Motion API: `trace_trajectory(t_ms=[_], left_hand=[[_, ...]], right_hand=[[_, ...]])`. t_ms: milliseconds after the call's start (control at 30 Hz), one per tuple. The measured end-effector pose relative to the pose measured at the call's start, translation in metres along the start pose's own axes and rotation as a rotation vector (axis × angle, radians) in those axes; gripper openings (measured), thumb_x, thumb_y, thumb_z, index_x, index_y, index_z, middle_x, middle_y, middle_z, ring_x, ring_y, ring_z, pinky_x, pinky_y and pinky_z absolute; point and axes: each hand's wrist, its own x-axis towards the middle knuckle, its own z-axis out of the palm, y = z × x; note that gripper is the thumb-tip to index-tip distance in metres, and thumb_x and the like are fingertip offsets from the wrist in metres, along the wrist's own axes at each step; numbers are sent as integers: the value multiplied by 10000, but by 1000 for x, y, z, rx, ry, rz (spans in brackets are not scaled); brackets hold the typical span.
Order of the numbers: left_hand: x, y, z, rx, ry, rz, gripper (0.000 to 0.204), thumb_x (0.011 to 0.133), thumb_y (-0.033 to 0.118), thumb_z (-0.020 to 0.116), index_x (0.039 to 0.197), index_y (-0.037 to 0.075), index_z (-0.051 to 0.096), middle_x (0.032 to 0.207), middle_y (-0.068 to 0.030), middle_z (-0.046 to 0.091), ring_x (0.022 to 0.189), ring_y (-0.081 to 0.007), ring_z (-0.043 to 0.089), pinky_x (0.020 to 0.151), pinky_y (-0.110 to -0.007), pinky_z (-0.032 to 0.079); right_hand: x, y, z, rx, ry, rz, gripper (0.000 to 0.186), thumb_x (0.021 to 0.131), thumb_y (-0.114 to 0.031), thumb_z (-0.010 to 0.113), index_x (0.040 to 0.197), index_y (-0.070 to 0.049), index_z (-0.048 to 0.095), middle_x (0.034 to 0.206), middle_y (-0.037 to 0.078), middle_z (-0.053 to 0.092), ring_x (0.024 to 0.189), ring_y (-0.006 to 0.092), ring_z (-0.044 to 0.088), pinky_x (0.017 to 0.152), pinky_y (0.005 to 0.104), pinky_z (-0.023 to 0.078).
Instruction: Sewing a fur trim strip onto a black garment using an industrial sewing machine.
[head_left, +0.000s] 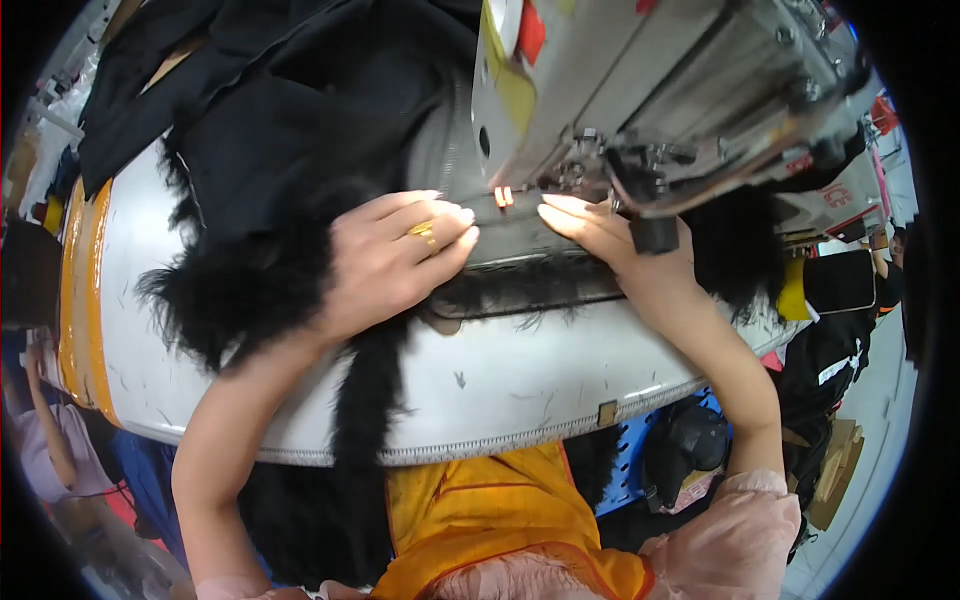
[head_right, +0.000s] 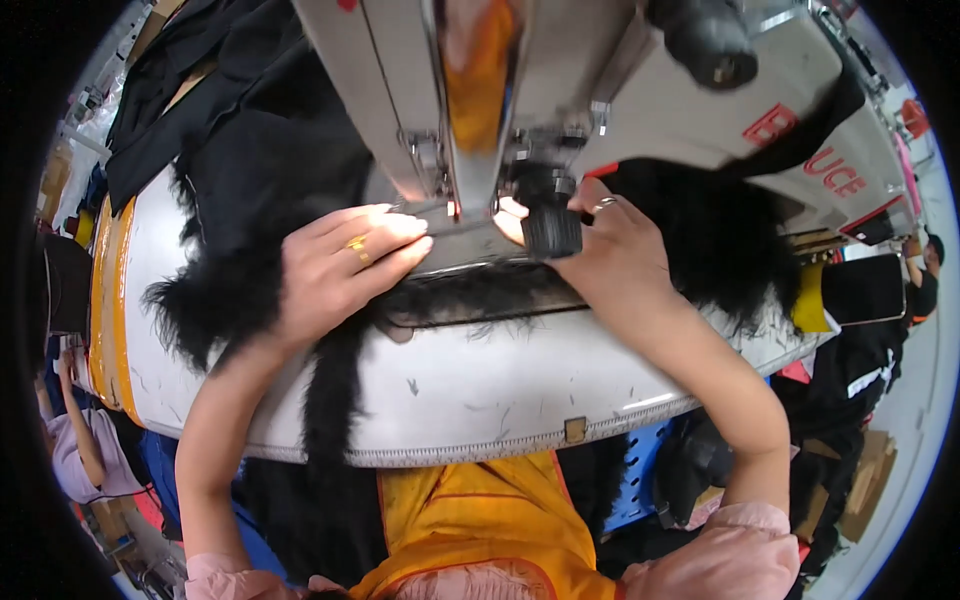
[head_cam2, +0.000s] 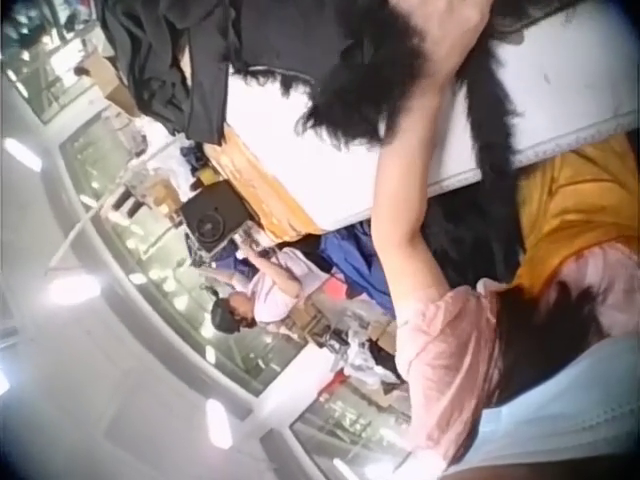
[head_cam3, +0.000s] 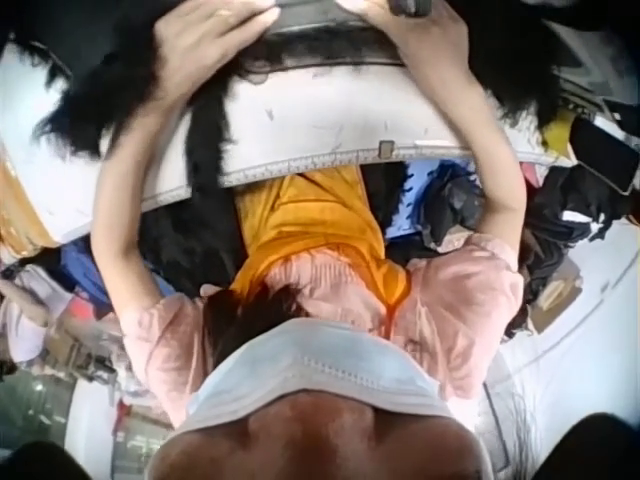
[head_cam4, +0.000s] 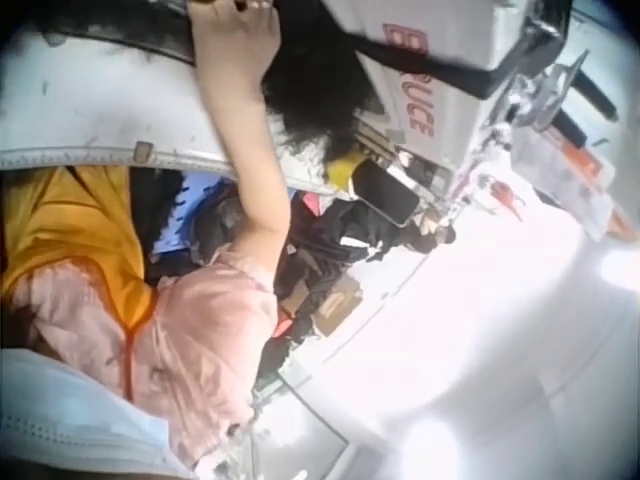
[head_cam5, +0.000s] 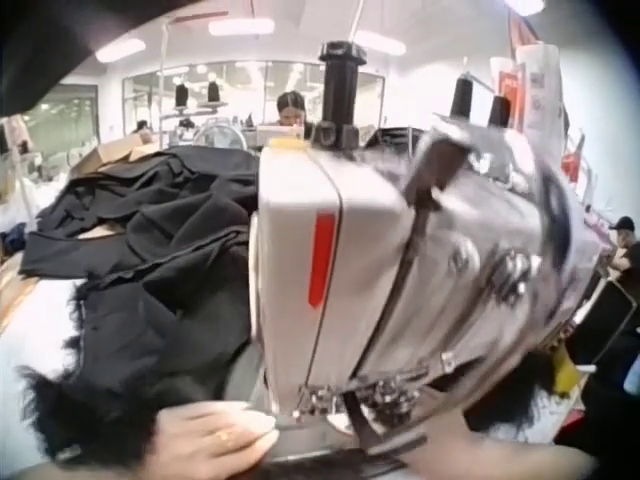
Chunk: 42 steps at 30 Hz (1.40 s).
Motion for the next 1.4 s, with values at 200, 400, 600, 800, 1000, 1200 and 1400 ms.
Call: trace_trajectory(t_ms=[200, 400, 600, 800, 1000, 1200, 1400], left_hand=[[12, -21, 17, -63, -46, 76, 225, 725, 59, 652, 946, 46, 689, 958, -18, 652, 945, -164, 631, 811, -287, 511], [12, -17, 12, -83, -39, 45, 236, 711, 63, 655, 943, 36, 688, 956, -16, 650, 955, -155, 631, 790, -283, 510], [13, -1, 18, 23, 7, 7, 273, 701, 55, 630, 965, 8, 681, 988, -54, 649, 942, -210, 629, 780, -324, 515], [7, 26, 1, 101, -41, -211, 297, 717, 68, 608, 1011, 52, 654, 1013, -38, 628, 966, -191, 622, 782, -312, 509], [7, -9, 9, -24, 49, -215, 205, 708, -21, 583, 896, 45, 632, 884, -70, 623, 857, -246, 619, 732, -341, 470], [-7, 7, -10, 177, -143, -36, 283, 730, 65, 583, 1005, 9, 618, 1006, -59, 599, 915, -182, 579, 806, -310, 447], [4, -12, -2, 70, -115, -154, 239, 752, 59, 556, 985, 63, 613, 983, -19, 601, 903, -181, 586, 763, -306, 471]], right_hand=[[-8, 19, 5, 246, 169, 59, 193, 647, -96, 734, 831, -89, 675, 862, 34, 629, 844, 195, 597, 669, 316, 514], [-6, 22, 6, 240, 181, -10, 186, 640, -84, 722, 821, -86, 677, 909, 27, 663, 869, 203, 595, 683, 322, 517], [-9, 15, 8, 369, 184, 81, 141, 677, -60, 668, 818, -62, 671, 859, 19, 636, 859, 185, 586, 658, 315, 487], [-9, 12, -5, 183, 180, -58, 163, 663, -43, 646, 825, -56, 647, 882, 17, 628, 834, 190, 573, 646, 314, 461], [-4, 16, -1, 101, 164, -147, 155, 701, -40, 600, 846, -70, 642, 1041, 5, 643, 978, 203, 569, 731, 347, 475], [-19, 11, -29, 20, -51, -104, 596, 722, 47, 521, 1242, -229, 610, 1155, -36, 654, 969, 250, 573, 858, 332, 486], [18, -19, -40, -35, -245, -162, 604, 739, 16, 578, 1311, -172, 530, 1222, 29, 611, 1147, 252, 540, 970, 336, 415]])
